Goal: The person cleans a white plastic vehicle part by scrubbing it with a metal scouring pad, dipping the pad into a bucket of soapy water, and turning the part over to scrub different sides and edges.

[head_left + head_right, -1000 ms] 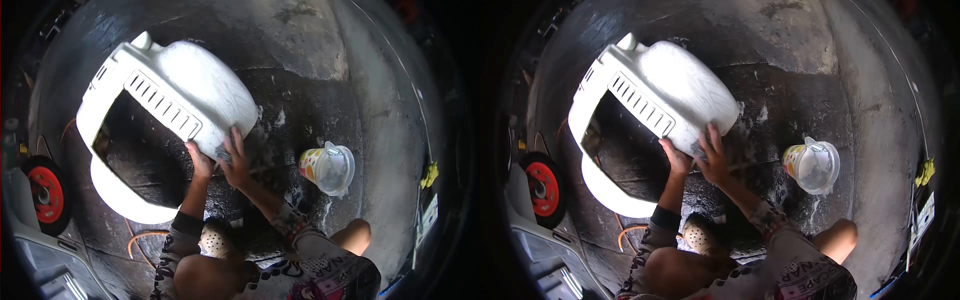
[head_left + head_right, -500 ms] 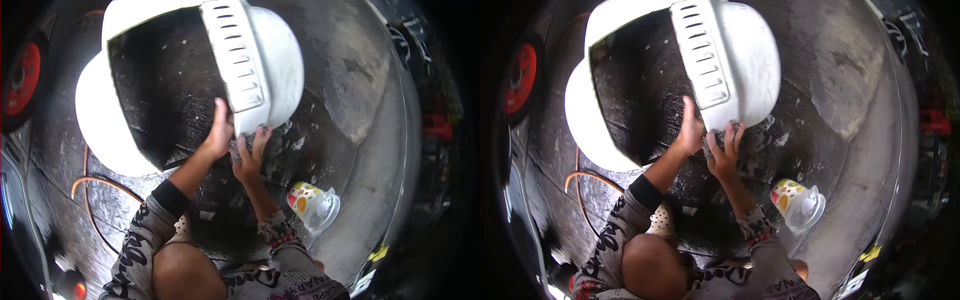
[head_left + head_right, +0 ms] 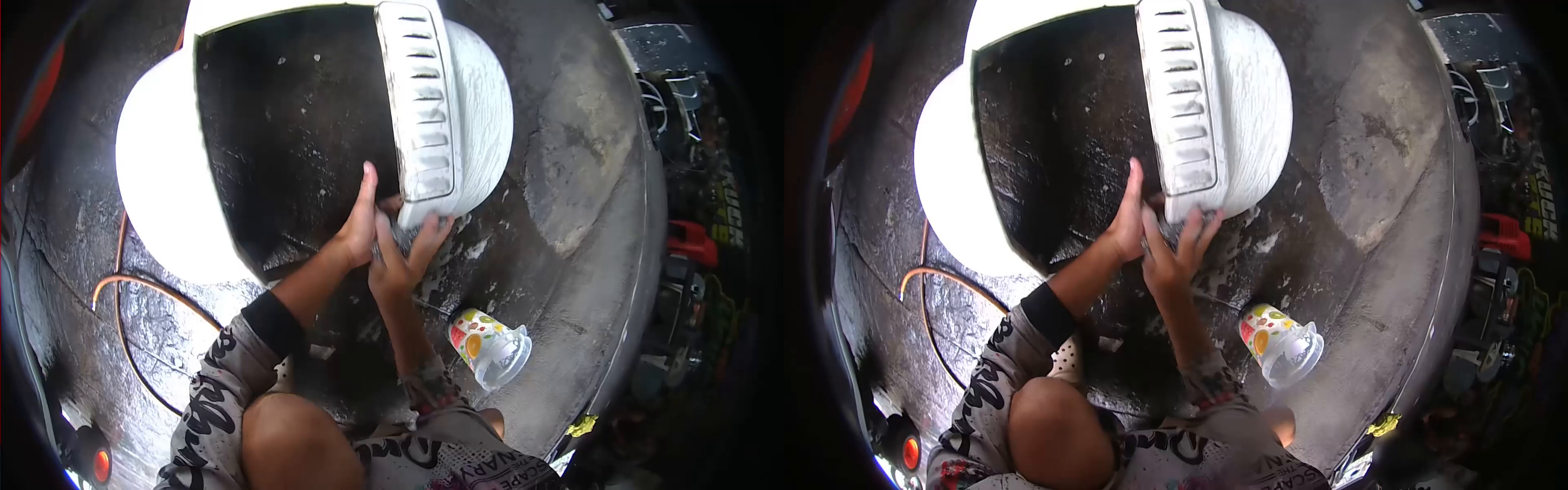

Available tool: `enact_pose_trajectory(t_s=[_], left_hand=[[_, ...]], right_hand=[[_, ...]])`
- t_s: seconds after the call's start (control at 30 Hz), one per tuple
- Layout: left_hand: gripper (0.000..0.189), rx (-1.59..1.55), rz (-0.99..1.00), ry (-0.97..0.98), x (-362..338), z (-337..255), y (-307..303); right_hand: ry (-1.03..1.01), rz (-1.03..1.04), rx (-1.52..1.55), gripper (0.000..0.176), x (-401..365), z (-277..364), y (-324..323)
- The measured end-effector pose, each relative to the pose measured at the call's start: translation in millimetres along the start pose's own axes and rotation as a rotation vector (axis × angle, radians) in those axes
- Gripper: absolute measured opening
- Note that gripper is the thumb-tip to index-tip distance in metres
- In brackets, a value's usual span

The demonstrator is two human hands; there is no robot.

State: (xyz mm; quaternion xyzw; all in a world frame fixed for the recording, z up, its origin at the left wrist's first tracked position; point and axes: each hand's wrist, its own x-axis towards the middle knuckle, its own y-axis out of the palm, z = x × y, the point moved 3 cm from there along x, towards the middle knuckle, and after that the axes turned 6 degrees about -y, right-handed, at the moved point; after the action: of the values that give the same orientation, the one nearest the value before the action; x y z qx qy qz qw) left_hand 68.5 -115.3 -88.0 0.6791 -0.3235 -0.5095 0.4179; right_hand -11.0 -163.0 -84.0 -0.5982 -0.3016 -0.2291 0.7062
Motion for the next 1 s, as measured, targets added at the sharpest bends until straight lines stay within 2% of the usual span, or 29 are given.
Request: enact_pose_trajectory(t_s=[0.03,0.1,0.13,0.17,0.23,0.3,0.33,0.37,0.43,0.47,0.57,0.6,0.63,0.7,0.73,0.77,0.83,0.87,0.9,0.93,0.97,1.0], left_hand=[[0.115,0.005,0.012,0.013,0.8,-4.2,0.4],[0.114,0.151,0.081,0.189,-2.8,1.0,1.3],[0.102,0.069,0.014,0.123,-9.0,1.9,2.2],[0.097,0.005,0.052,0.045,4.2,7.4,-15.0],[0.106,0.048,0.127,0.114,-2.8,4.8,-9.1],[0.117,-0.074,-0.026,-0.067,11.8,6.6,-16.6],[0.126,-0.027,0.141,-0.029,13.5,7.1,-16.5],[0.126,-0.031,0.15,-0.019,18.1,0.8,-15.6],[0.124,-0.007,0.004,0.0,20.6,12.7,-20.9],[0.122,0.007,0.114,0.056,19.1,12.4,-15.9],[0.12,0.021,-0.015,0.019,13.8,9.1,-10.8],[0.119,0.087,0.208,0.07,22.4,8.8,-17.3],[0.119,0.091,0.211,0.063,20.4,8.6,-16.4],[0.118,0.054,0.106,0.038,21.4,11.9,-16.2],[0.117,0.042,0.091,0.082,19.9,10.8,-12.8],[0.114,0.062,0.003,0.022,16.4,13.5,-15.1],[0.112,0.22,0.142,0.05,18.7,12.3,-24.1],[0.101,0.206,0.051,0.102,17.2,13.3,-18.2],[0.09,0.307,-0.021,0.367,25.7,15.6,-20.4],[0.085,0.394,-0.019,0.423,27.5,19.4,-24.2],[0.079,0.471,-0.015,0.476,24.7,22.5,-25.6],[0.077,0.657,-0.119,0.506,20.3,22.3,-25.0]], right_hand=[[-0.015,-0.01,-0.002,0.029,5.2,-2.1,3.4],[0.012,0.06,-0.165,0.03,19.2,-2.8,-4.2],[-0.017,0.044,-0.224,0.031,49.4,-0.3,-7.5],[-0.012,0.081,-0.259,0.032,71.0,3.3,-8.8],[-0.046,0.046,-0.247,0.035,51.5,0.2,-2.4],[-0.022,0.059,-0.19,0.037,-18.2,-11.5,2.2],[0.019,0.1,-0.135,0.038,-40.2,-16.4,2.6],[0.005,0.1,-0.136,0.038,-22.9,-18.2,2.9],[0.035,0.207,-0.171,0.038,26.7,-6.7,-19.2],[0.005,0.162,-0.211,0.038,47.3,-10.8,-20.1],[0.014,0.112,-0.162,0.039,22.0,-17.3,-12.8],[-0.041,0.209,-0.241,0.039,1.1,-19.5,-16.1],[-0.035,0.207,-0.247,0.039,-2.5,-21.1,-17.7],[-0.04,0.229,-0.144,0.039,-13.0,-26.4,-17.3],[0.021,0.082,-0.062,0.046,19.5,-22.7,-17.8],[-0.157,0.161,-0.135,0.048,43.2,-28.9,-28.9],[-0.01,-0.026,-0.016,0.049,75.9,-46.1,-24.6],[0.077,-0.088,0.156,0.055,66.6,-45.2,-21.5],[0.073,-0.201,0.25,0.056,45.4,-44.2,-14.7],[0.181,-0.219,0.352,0.057,10.9,-40.7,-7.4],[0.308,-0.292,0.376,0.052,-34.2,-38.3,5.6],[0.435,-0.367,0.406,0.048,-61.5,-36.0,17.2]])
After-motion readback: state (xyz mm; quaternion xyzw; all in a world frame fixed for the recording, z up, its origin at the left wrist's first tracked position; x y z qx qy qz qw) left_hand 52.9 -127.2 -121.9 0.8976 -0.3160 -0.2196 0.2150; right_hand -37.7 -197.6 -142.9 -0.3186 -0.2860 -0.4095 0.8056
